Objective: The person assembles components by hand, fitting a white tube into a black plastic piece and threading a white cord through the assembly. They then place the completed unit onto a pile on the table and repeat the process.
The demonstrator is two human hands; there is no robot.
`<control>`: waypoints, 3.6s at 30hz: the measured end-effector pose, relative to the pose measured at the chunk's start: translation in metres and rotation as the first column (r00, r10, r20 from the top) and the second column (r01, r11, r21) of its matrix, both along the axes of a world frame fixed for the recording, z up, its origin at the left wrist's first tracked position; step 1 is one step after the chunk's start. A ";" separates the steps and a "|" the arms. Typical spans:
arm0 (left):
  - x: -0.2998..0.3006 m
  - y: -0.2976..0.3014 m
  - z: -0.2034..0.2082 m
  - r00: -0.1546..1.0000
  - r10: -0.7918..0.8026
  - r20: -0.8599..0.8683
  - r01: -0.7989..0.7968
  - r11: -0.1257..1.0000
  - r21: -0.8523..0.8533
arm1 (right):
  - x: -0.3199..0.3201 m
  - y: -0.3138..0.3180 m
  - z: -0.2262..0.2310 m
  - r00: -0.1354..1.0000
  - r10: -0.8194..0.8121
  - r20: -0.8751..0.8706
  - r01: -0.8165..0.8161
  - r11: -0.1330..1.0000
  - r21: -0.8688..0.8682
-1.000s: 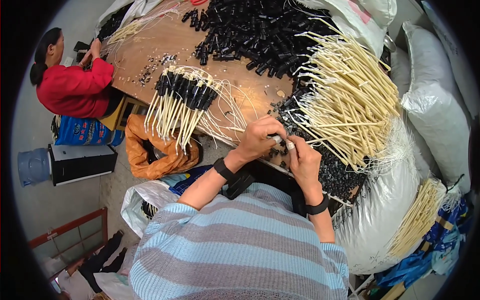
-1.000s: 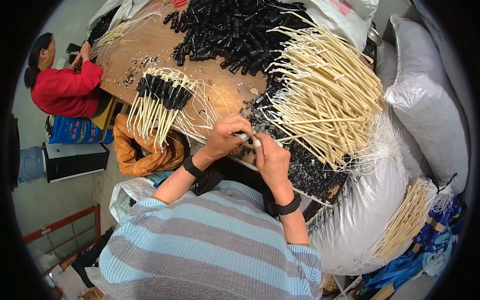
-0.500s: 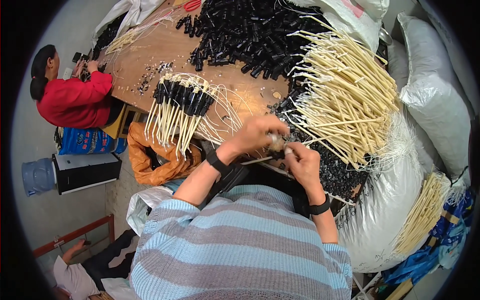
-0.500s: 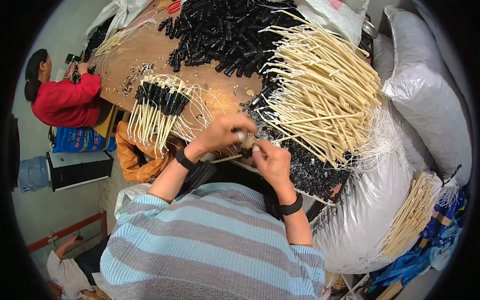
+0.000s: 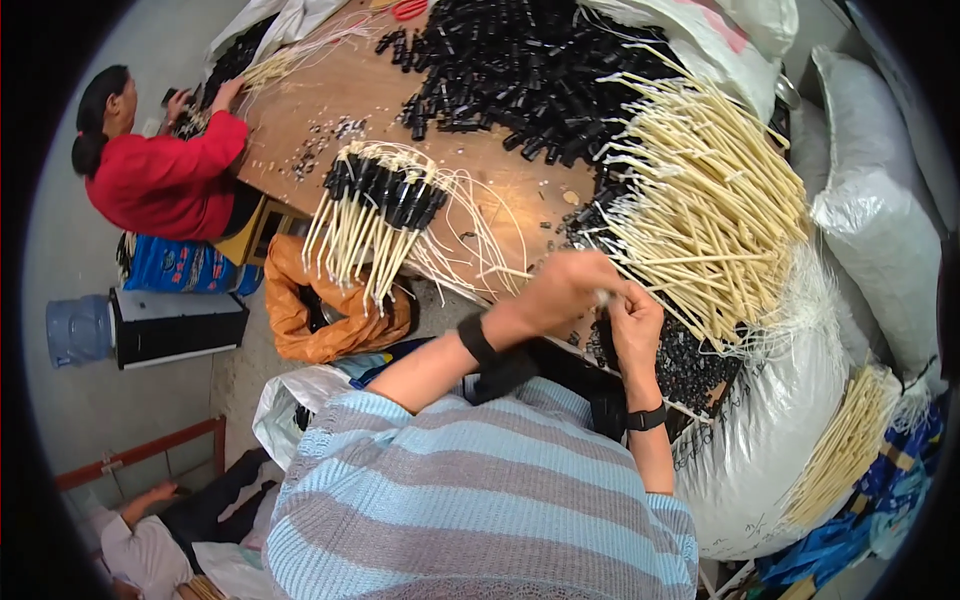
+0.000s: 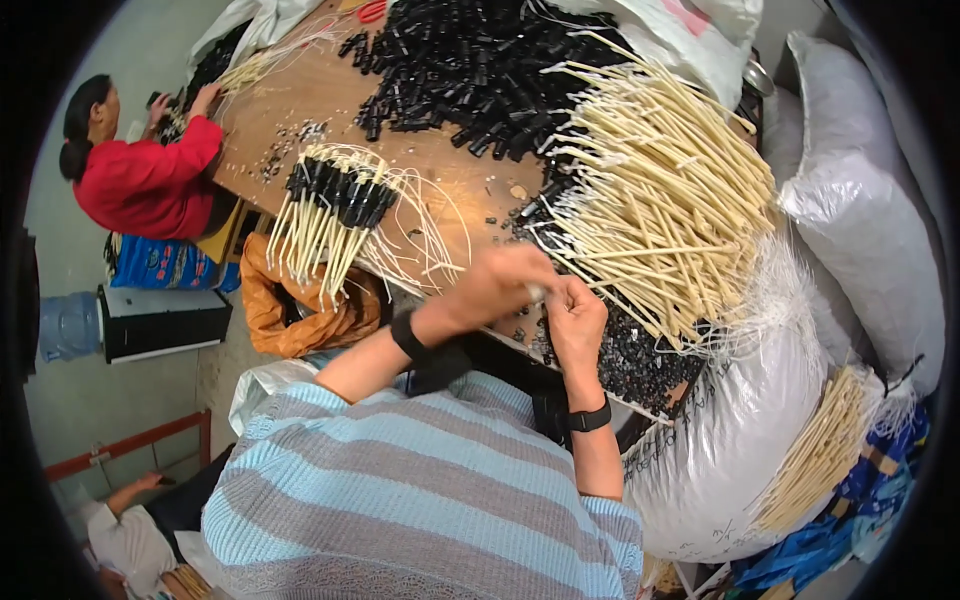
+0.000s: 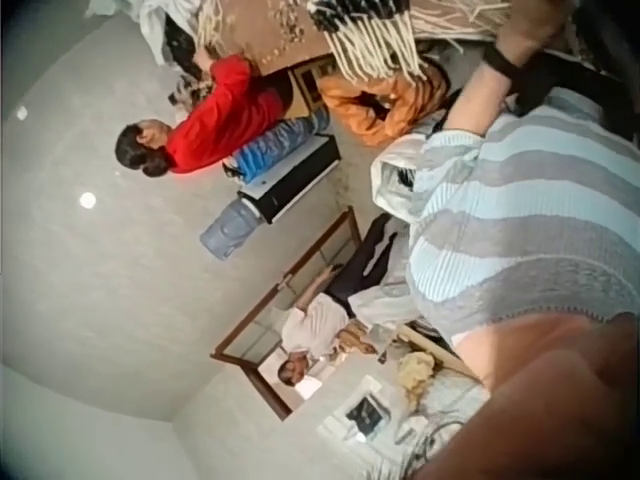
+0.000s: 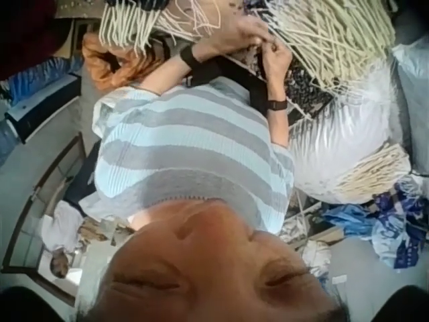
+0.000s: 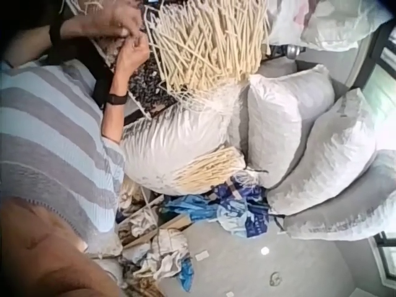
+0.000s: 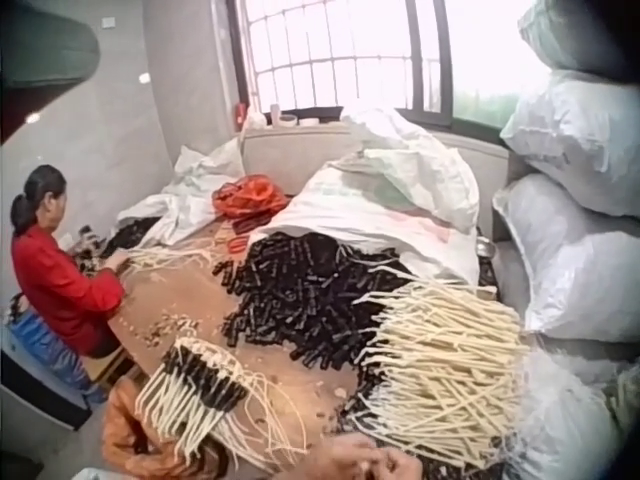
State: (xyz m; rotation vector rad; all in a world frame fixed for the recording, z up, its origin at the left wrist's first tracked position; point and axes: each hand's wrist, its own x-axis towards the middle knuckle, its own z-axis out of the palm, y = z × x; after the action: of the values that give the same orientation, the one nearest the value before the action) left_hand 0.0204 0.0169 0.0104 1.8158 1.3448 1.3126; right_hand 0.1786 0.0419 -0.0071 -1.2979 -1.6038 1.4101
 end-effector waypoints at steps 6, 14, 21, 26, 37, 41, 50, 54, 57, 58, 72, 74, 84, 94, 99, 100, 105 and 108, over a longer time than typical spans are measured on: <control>0.006 -0.010 0.002 0.979 0.070 -0.193 -0.042 0.988 0.146 | 0.000 -0.008 0.002 0.993 0.056 0.108 -0.070 0.989 0.130; -0.003 -0.015 -0.011 0.866 0.285 0.410 -0.030 0.849 -0.527 | -0.012 -0.015 0.011 0.908 -0.129 0.399 -0.216 0.672 0.709; -0.011 -0.016 -0.011 0.926 0.285 0.247 -0.172 0.902 -0.397 | -0.001 -0.015 0.014 0.954 0.007 0.299 -0.181 0.808 0.560; -0.013 -0.010 0.009 0.993 0.051 -0.106 -0.030 0.981 0.191 | 0.007 -0.007 0.021 0.852 -0.065 -0.520 -0.093 0.958 -0.271; -0.024 -0.022 -0.003 0.944 0.011 -0.330 -0.083 0.975 -0.206 | 0.011 -0.005 0.025 0.903 0.172 0.394 -0.398 0.680 0.616; -0.017 -0.030 0.007 0.861 0.138 -0.490 -0.150 0.989 0.015 | -0.004 0.009 0.030 0.960 0.264 0.090 -0.261 0.964 -0.039; -0.080 -0.059 0.018 0.855 0.372 -0.361 -0.357 0.928 0.110 | -0.076 0.002 0.033 0.908 0.384 0.167 -0.418 0.845 0.334; -0.159 -0.069 0.020 0.551 0.694 -0.464 -0.643 0.707 0.294 | -0.096 0.031 0.062 0.981 0.116 0.158 -0.193 0.701 0.687; -0.205 -0.075 0.014 0.370 0.814 -0.447 -0.740 0.549 0.387 | -0.111 0.045 0.052 0.973 0.068 0.221 -0.208 0.677 0.706; -0.214 -0.076 0.008 0.340 0.798 -0.498 -0.762 0.544 0.350 | -0.118 0.038 0.044 0.911 0.143 0.388 -0.394 0.584 0.710; -0.282 -0.115 -0.007 0.565 0.516 -0.643 -0.809 0.501 -0.309 | -0.235 -0.049 -0.006 0.814 0.512 0.273 -0.529 0.848 -0.013; -0.273 -0.112 -0.018 0.583 0.505 -0.637 -0.784 0.557 -0.276 | -0.248 -0.051 -0.018 0.837 0.478 0.266 -0.501 0.865 0.021; -0.299 -0.093 -0.017 0.524 0.564 -0.638 -0.836 0.484 -0.258 | -0.265 -0.024 -0.012 0.872 0.409 0.269 -0.451 0.886 0.112; -0.201 -0.033 0.027 0.891 0.308 -0.334 -0.326 0.945 0.005 | -0.209 -0.024 -0.031 0.709 0.601 0.370 -0.681 0.719 0.138; -0.170 -0.008 0.003 0.980 -0.091 -0.176 0.006 0.901 -0.435 | -0.164 -0.041 0.001 0.723 0.571 0.389 -0.687 0.654 0.318; -0.172 -0.008 -0.006 0.917 -0.073 -0.392 -0.087 0.923 -0.376 | -0.145 -0.036 0.009 0.684 0.559 0.468 -0.706 0.668 0.234; -0.209 -0.017 -0.005 0.796 0.090 -0.599 -0.377 0.847 -0.374 | -0.030 -0.021 0.022 0.743 0.356 0.567 -0.523 0.837 0.160; -0.196 -0.013 0.014 0.815 0.141 -0.561 -0.393 0.846 -0.359 | 0.009 -0.015 0.024 0.866 0.196 0.460 -0.290 0.947 0.141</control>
State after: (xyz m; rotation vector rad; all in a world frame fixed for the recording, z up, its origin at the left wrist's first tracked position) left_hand -0.1754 0.0040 0.0249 1.7222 2.0720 0.5286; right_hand 0.1874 0.0270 0.0168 -1.3932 -2.2244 1.0922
